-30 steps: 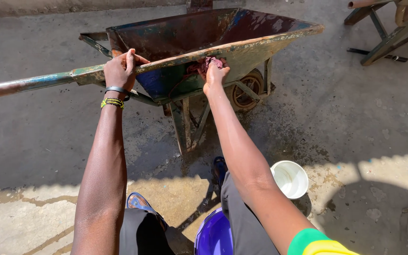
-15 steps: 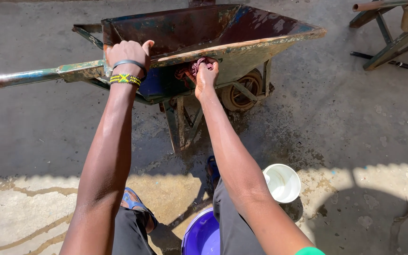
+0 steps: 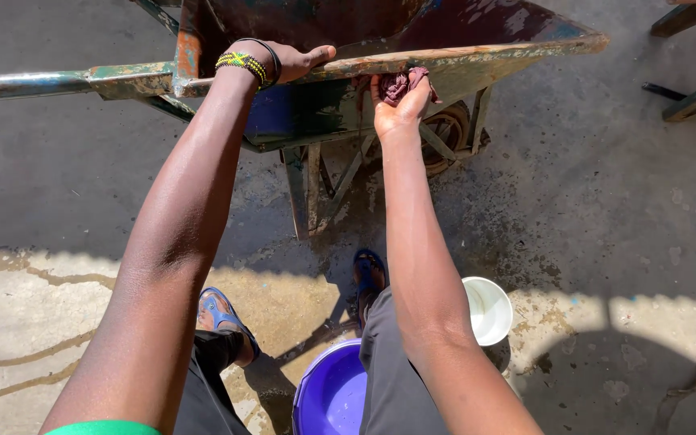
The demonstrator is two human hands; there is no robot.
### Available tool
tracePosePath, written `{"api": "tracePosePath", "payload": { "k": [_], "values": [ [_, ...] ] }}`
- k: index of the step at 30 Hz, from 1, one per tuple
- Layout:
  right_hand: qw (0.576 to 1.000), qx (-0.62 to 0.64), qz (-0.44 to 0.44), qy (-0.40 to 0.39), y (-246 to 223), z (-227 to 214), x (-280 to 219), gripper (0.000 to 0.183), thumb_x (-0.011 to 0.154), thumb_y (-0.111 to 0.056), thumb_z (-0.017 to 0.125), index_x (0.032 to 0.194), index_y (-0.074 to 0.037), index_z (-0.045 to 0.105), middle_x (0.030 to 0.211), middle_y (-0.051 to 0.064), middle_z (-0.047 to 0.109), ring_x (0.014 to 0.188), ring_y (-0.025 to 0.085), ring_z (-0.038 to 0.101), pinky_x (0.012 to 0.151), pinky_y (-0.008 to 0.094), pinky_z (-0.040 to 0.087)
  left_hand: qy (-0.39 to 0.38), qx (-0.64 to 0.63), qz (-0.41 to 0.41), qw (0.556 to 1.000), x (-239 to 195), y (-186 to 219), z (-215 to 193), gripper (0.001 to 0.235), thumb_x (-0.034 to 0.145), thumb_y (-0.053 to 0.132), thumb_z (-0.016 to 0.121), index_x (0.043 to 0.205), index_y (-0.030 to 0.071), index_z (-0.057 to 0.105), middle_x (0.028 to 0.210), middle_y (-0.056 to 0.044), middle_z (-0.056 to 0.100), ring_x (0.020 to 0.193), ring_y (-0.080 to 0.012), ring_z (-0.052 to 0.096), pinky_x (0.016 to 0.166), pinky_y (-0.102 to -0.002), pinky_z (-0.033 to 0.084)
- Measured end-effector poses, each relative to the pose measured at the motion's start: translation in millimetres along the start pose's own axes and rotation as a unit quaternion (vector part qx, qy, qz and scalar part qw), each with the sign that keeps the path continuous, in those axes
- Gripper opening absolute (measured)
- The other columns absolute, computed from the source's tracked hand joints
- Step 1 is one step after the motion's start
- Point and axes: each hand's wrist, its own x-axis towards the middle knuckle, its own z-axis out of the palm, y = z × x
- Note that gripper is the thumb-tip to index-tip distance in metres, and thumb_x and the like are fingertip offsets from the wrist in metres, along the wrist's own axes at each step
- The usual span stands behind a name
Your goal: The person scrubs the inside of a wheelbarrow with a cloth, repeatedly dipping the cloth into a bucket of water. The person wipes the rim and interior surfaces of the wheelbarrow, then rinses the cloth in a white bucket.
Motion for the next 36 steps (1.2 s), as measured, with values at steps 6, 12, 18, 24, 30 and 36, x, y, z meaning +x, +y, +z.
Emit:
{"api": "tracePosePath", "payload": {
  "k": [6,12,18,24,30,36],
  "values": [
    [0.999,0.004,-0.021,-0.043,45.5,1.4,-27.4,0.035,0.101,-0.013,0.042,0.13,0.0,0.058,0.136,0.023,0.058,0.121,0.041,0.057,0.096,0.057,0.06,0.099,0.05,0.113,0.987,55.3,-23.4,26.2,0.109,0.102,0.083,0.008,0.089,-0.005,0.071,0.093,-0.033,0.068,0.083,-0.0475,0.063,0.076,-0.055,0.046],
    [0.996,-0.067,0.019,-0.05,33.5,-0.9,-43.2,0.031,0.101,-0.006,0.045,0.128,0.005,0.057,0.135,0.029,0.06,0.121,0.046,0.058,0.094,0.061,0.06,0.11,0.05,0.107,0.987,65.7,-22.2,24.6,0.11,0.098,0.086,0.012,0.108,-0.004,0.074,0.107,-0.036,0.069,0.097,-0.0508,0.065,0.081,-0.055,0.048],
    [0.996,-0.082,-0.039,0.007,-5.5,-13.3,1.2,0.071,0.093,-0.045,0.051,0.159,-0.02,0.041,0.167,0.004,0.041,0.156,0.027,0.034,0.126,0.052,0.024,0.129,0.038,0.111,0.985,71.3,-24.3,27.7,0.108,0.1,0.088,0.014,0.096,-0.002,0.073,0.099,-0.034,0.068,0.089,-0.051,0.066,0.073,-0.057,0.05],
    [0.986,-0.165,-0.018,-0.03,48.4,19.3,-87.5,0.085,0.076,-0.031,0.074,0.143,-0.008,0.028,0.148,0.017,0.038,0.103,0.028,0.059,0.075,0.042,0.061,0.222,0.072,0.149,0.961,75.2,-25.0,35.2,0.093,0.112,0.077,0.026,0.082,0.001,0.072,0.084,-0.03,0.068,0.075,-0.05,0.067,0.065,-0.057,0.053],
    [0.991,-0.12,-0.059,0.022,8.8,20.7,-70.9,0.052,0.072,-0.005,0.077,0.117,0.0,0.052,0.125,0.017,0.051,0.091,0.028,0.06,0.062,0.044,0.055,0.263,0.061,0.172,0.947,59.5,-26.7,35.1,0.091,0.114,0.074,0.031,0.076,0.002,0.072,0.079,-0.029,0.068,0.072,-0.0497,0.066,0.061,-0.057,0.051],
    [0.993,-0.103,-0.051,-0.036,20.2,3.5,-38.0,0.023,0.085,-0.007,0.067,0.107,0.001,0.063,0.109,0.02,0.062,0.082,0.028,0.06,0.066,0.043,0.057,0.274,0.068,0.188,0.941,66.3,-27.7,36.7,0.091,0.114,0.074,0.031,0.068,0.005,0.068,0.071,-0.026,0.065,0.065,-0.0472,0.064,0.056,-0.054,0.048]
  ]
}}
